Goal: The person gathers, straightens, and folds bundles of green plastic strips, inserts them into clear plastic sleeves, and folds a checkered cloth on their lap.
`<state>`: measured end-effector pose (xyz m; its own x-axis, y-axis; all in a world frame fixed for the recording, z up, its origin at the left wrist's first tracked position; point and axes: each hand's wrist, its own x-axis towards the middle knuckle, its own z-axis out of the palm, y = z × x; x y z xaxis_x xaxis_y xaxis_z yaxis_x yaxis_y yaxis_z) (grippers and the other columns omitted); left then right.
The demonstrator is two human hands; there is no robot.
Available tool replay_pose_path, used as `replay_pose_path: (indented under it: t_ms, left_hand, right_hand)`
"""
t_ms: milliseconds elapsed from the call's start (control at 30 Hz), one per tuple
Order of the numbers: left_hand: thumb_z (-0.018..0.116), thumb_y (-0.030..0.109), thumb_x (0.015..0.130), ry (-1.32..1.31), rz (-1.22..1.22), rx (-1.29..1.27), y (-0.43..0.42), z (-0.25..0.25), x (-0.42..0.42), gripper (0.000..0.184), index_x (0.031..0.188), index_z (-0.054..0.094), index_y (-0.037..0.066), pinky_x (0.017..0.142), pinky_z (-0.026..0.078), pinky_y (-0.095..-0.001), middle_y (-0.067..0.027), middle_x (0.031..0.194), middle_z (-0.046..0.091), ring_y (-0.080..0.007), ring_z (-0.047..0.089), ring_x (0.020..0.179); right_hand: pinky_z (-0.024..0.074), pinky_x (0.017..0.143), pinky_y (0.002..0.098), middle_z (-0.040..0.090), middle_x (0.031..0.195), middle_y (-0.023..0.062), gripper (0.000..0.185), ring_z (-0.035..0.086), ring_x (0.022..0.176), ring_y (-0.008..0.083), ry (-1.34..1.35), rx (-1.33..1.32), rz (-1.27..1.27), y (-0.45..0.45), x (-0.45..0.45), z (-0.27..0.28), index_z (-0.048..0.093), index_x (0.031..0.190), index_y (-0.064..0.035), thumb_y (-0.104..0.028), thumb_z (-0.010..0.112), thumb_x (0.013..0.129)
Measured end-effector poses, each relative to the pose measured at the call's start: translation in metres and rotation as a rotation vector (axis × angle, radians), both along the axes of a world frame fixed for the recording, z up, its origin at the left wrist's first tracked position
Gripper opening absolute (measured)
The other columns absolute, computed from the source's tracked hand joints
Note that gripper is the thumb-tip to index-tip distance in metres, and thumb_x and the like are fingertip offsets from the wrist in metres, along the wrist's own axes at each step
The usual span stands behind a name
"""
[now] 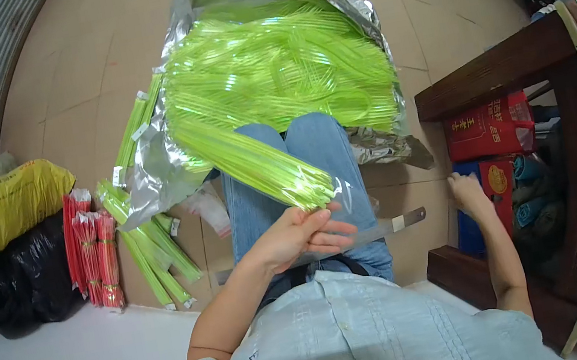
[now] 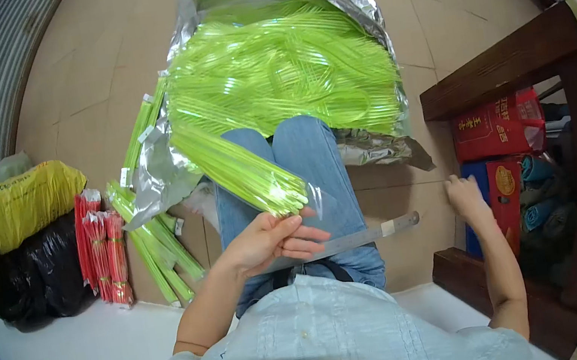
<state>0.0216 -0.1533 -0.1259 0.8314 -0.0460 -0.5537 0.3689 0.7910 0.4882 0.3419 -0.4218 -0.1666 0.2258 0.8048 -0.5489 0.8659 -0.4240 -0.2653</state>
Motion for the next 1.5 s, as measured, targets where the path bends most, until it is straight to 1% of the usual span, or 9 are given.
replay_pose_path:
  t_ms: [33, 100, 167, 400, 533, 633, 667, 1000, 1500]
  left_hand:
    - [0.036, 0.020, 0.094, -0.034, -0.033, 0.013, 0.001, 0.001, 0.003, 0.034, 0.120, 0.036, -0.002, 0.075, 0.051, -0.0322, -0.0227, 0.104, 0.057, -0.0254, 0.061, 0.090]
    - [0.036, 0.020, 0.094, -0.092, -0.083, 0.023, -0.001, 0.002, 0.007, 0.034, 0.119, 0.037, -0.002, 0.075, 0.051, -0.0319, -0.0224, 0.103, 0.057, -0.0248, 0.061, 0.090]
    - [0.037, 0.018, 0.093, -0.092, -0.134, 0.020, -0.003, 0.012, 0.006, 0.033, 0.119, 0.038, -0.003, 0.075, 0.051, -0.0309, -0.0228, 0.099, 0.059, -0.0248, 0.062, 0.087]
    - [0.046, 0.014, 0.089, 0.013, 0.083, 0.068, 0.000, 0.032, -0.069, 0.045, 0.128, 0.028, 0.000, 0.076, 0.050, -0.0300, -0.0205, 0.094, 0.060, -0.0239, 0.063, 0.083]
    - [0.055, 0.006, 0.083, 0.033, 0.700, 0.811, -0.029, 0.021, -0.097, 0.053, 0.130, 0.029, 0.002, 0.075, 0.050, -0.0304, -0.0172, 0.094, 0.061, -0.0227, 0.063, 0.083]
    - [0.063, 0.004, 0.077, -0.148, 0.309, 1.571, -0.030, 0.020, -0.099, 0.038, 0.112, 0.052, -0.002, 0.071, 0.050, -0.0296, -0.0136, 0.092, 0.063, -0.0196, 0.062, 0.082]
    - [0.067, 0.003, 0.073, -0.120, 0.429, 1.541, -0.034, 0.027, -0.088, 0.018, 0.089, 0.063, -0.004, 0.066, 0.050, -0.0270, -0.0117, 0.089, 0.064, -0.0151, 0.061, 0.079]
    - [0.064, 0.001, 0.076, 0.370, 1.041, 0.343, -0.062, -0.012, -0.067, 0.006, 0.081, 0.064, -0.003, 0.067, 0.049, -0.0228, -0.0109, 0.080, 0.064, -0.0125, 0.060, 0.071]
    - [0.063, 0.001, 0.077, 0.311, 1.158, 0.425, -0.068, -0.026, -0.056, 0.010, 0.081, 0.054, 0.003, 0.064, 0.052, -0.0232, -0.0066, 0.075, 0.060, -0.0113, 0.060, 0.068]
  right_hand:
    - [0.0451, 0.064, 0.0321, 0.048, 0.114, 0.0119, 0.032, 0.056, 0.078, 0.0238, -0.498, -0.072, 0.245, -0.010, 0.008, -0.013, 0.054, 0.097, -0.0057, -0.013, 0.068, 0.068]
    - [0.0487, 0.066, 0.0334, 0.040, 0.127, 0.0142, 0.057, 0.058, 0.087, 0.0212, 0.047, 0.491, -0.155, 0.059, -0.053, 0.040, 0.047, 0.116, -0.0090, -0.001, 0.069, 0.064]
    - [0.0512, 0.067, 0.0318, 0.034, 0.133, 0.0147, 0.076, 0.058, 0.092, 0.0194, 0.271, 0.704, -0.014, 0.108, -0.091, 0.057, 0.037, 0.127, -0.0147, 0.007, 0.068, 0.061]
    - [0.0518, 0.060, 0.0266, 0.062, 0.100, 0.0105, 0.020, 0.063, 0.072, 0.0188, 0.812, 1.000, 0.316, 0.174, -0.174, 0.034, 0.063, 0.088, -0.0033, -0.002, 0.067, 0.068]
    - [0.0511, 0.059, 0.0262, 0.063, 0.094, 0.0110, 0.013, 0.063, 0.073, 0.0190, 0.935, 1.023, 0.150, 0.176, -0.195, 0.040, 0.063, 0.083, -0.0010, -0.005, 0.067, 0.070]
    - [0.0502, 0.061, 0.0253, 0.063, 0.092, 0.0125, 0.011, 0.063, 0.074, 0.0189, 0.957, 1.037, 0.018, 0.170, -0.204, 0.041, 0.063, 0.083, -0.0002, -0.002, 0.065, 0.072]
    - [0.0499, 0.061, 0.0251, 0.063, 0.090, 0.0129, 0.010, 0.062, 0.075, 0.0185, 0.961, 1.056, -0.045, 0.166, -0.209, 0.039, 0.063, 0.083, 0.0002, -0.001, 0.064, 0.073]
    - [0.0518, 0.064, 0.0222, 0.061, 0.077, 0.0081, 0.005, 0.060, 0.071, 0.0115, 1.299, 0.605, -0.988, 0.146, -0.247, 0.024, 0.061, 0.082, 0.0024, -0.002, 0.058, 0.080]
    - [0.0537, 0.061, 0.0251, 0.061, 0.074, 0.0138, 0.007, 0.062, 0.067, 0.0156, 1.291, 0.660, -1.123, 0.147, -0.253, 0.018, 0.053, 0.075, 0.0039, 0.001, 0.056, 0.080]
